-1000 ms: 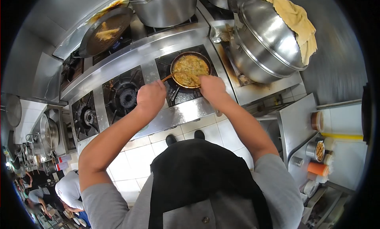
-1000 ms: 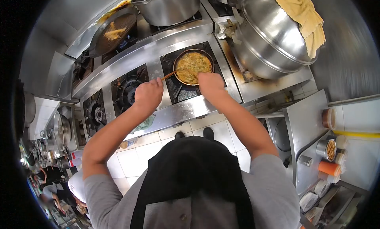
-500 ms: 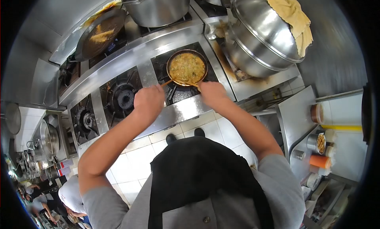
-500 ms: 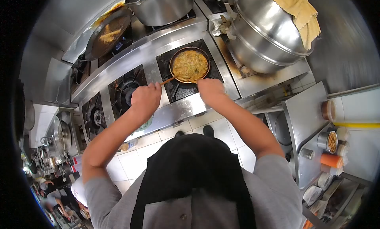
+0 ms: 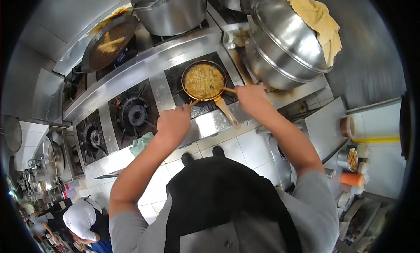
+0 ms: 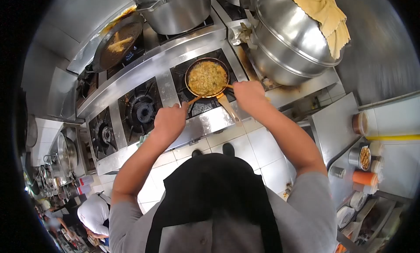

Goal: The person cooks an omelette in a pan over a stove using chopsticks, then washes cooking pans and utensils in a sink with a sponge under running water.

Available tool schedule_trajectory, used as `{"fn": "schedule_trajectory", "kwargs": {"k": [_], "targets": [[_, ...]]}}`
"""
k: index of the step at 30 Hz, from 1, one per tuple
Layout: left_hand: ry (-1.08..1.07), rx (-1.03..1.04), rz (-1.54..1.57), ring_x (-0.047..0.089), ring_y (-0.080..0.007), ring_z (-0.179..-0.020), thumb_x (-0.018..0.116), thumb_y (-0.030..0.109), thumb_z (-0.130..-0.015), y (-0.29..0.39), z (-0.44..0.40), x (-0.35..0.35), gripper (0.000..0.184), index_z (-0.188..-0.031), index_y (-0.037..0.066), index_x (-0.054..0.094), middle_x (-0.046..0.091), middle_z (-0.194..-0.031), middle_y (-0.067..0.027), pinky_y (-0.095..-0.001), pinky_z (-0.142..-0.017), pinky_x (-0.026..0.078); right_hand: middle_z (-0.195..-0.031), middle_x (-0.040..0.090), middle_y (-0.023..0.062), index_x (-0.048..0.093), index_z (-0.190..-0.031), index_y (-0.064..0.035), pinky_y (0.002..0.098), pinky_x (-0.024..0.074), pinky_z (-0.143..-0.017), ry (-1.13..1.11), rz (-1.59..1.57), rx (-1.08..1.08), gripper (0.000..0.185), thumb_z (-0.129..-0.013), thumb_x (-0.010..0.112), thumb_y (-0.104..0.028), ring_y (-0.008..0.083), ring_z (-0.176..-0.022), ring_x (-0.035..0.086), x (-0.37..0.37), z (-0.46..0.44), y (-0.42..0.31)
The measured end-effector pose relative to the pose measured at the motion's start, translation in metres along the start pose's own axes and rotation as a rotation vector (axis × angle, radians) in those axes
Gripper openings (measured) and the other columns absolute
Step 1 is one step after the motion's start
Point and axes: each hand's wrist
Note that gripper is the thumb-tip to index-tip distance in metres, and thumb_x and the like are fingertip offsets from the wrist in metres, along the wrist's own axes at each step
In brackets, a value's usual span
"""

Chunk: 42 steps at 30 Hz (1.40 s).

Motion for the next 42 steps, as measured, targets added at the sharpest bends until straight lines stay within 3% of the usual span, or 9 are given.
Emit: {"fn": "schedule_trajectory", "kwargs": {"k": [3,17,22,24,35,38,40,41,42], "targets": [[0.015,-0.015,0.052,0.068,-0.0323,-0.070,0.048,0.011,-0.086,0.006,-0.010,0.004,0.025,-0.106,0.003,0.059,0.066,-0.083,-0.0168,-0.0439,-0.059,0.054,-0.083,0.069,0.0156,0.065,-0.090,-0.0057,0.0440,0.0537,-0.068,0.128,-0.001,0.006,0.016,-0.074,0.062,-0.007,0.0323,-0.079,0.068,0.013,-0.024,0.013],[0.064,-0.072,0.068,0.069,-0.0332,-0.076,0.048,0.010,-0.087,0.007,-0.074,0.002,0.019,-0.101,0.002,0.059,0.068,-0.087,-0.0179,-0.0428,-0.065,0.056,-0.088,0.070,0.0151,0.064,-0.090,-0.0038,0.0404,0.0543,-0.071,0.101,-0.061,0.086,0.014,-0.077,0.059,-0.006,0.0298,-0.085,0.069,0.018,-0.051,0.008],[0.122,-0.144,-0.044,0.070,-0.0320,-0.075,0.052,0.009,-0.085,-0.015,-0.083,0.015,0.013,-0.088,0.001,0.062,0.068,-0.084,-0.0163,-0.0400,-0.062,0.057,-0.083,0.069,0.0168,0.062,-0.096,-0.0042,0.0429,0.0539,-0.068,0.183,-0.111,0.048,0.018,-0.079,0.056,-0.006,0.0328,-0.080,0.069,0.048,-0.085,-0.011],[0.131,-0.170,-0.039,0.070,-0.0312,-0.074,0.053,0.009,-0.084,-0.014,-0.085,0.027,0.013,-0.088,0.002,0.062,0.068,-0.083,-0.0163,-0.0394,-0.062,0.057,-0.086,0.071,0.0152,0.065,-0.091,-0.0038,0.0401,0.0549,-0.070,0.138,-0.128,0.104,0.018,-0.085,0.049,-0.009,0.0303,-0.082,0.070,0.059,-0.089,-0.013],[0.096,-0.175,-0.036,0.069,-0.0331,-0.076,0.050,0.013,-0.087,-0.024,-0.079,0.030,0.021,-0.102,0.001,0.060,0.068,-0.086,-0.0164,-0.0432,-0.064,0.056,-0.083,0.069,0.0172,0.063,-0.094,-0.0039,0.0443,0.0544,-0.068,0.169,-0.135,0.127,0.015,-0.081,0.055,-0.007,0.0336,-0.081,0.069,0.059,-0.082,-0.006],[0.172,-0.230,0.074,0.069,-0.0330,-0.071,0.052,0.009,-0.084,-0.025,-0.033,0.007,0.024,-0.106,0.001,0.058,0.067,-0.083,-0.0171,-0.0419,-0.061,0.056,-0.081,0.068,0.0187,0.062,-0.088,-0.0049,0.0462,0.0542,-0.067,0.283,-0.219,0.186,0.012,-0.081,0.059,-0.013,0.0356,-0.079,0.068,0.049,-0.043,0.007],[0.227,-0.311,0.390,0.066,-0.0386,-0.072,0.054,0.017,-0.088,-0.034,0.002,0.012,0.027,-0.112,0.005,0.058,0.065,-0.079,-0.0223,-0.0499,-0.062,0.052,-0.077,0.065,0.0215,0.060,-0.081,0.0001,0.0477,0.0519,-0.068,0.344,-0.411,0.198,0.015,-0.082,0.057,-0.014,0.0420,-0.075,0.063,0.046,-0.015,0.010],[0.344,-0.309,0.594,0.064,-0.0391,-0.068,0.052,0.022,-0.092,-0.034,0.019,0.025,0.032,-0.117,0.003,0.057,0.063,-0.078,-0.0243,-0.0490,-0.060,0.051,-0.078,0.064,0.0230,0.058,-0.082,0.0021,0.0482,0.0508,-0.067,0.398,-0.639,0.183,0.017,-0.083,0.056,-0.015,0.0412,-0.070,0.062,0.055,-0.010,0.012],[0.359,-0.312,0.808,0.062,-0.0315,-0.057,0.050,0.023,-0.094,-0.037,0.030,0.052,0.035,-0.123,0.003,0.055,0.064,-0.072,-0.0180,-0.0418,-0.056,0.050,-0.072,0.060,0.0176,0.054,-0.081,0.0003,0.0436,0.0506,-0.064,0.328,-0.879,0.284,0.016,-0.086,0.055,-0.015,0.0316,-0.066,0.063,0.092,-0.015,0.013]]}}
Point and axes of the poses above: each hand's wrist, its own z-axis away from the middle knuckle, its own x-axis out of the palm, y = z × x
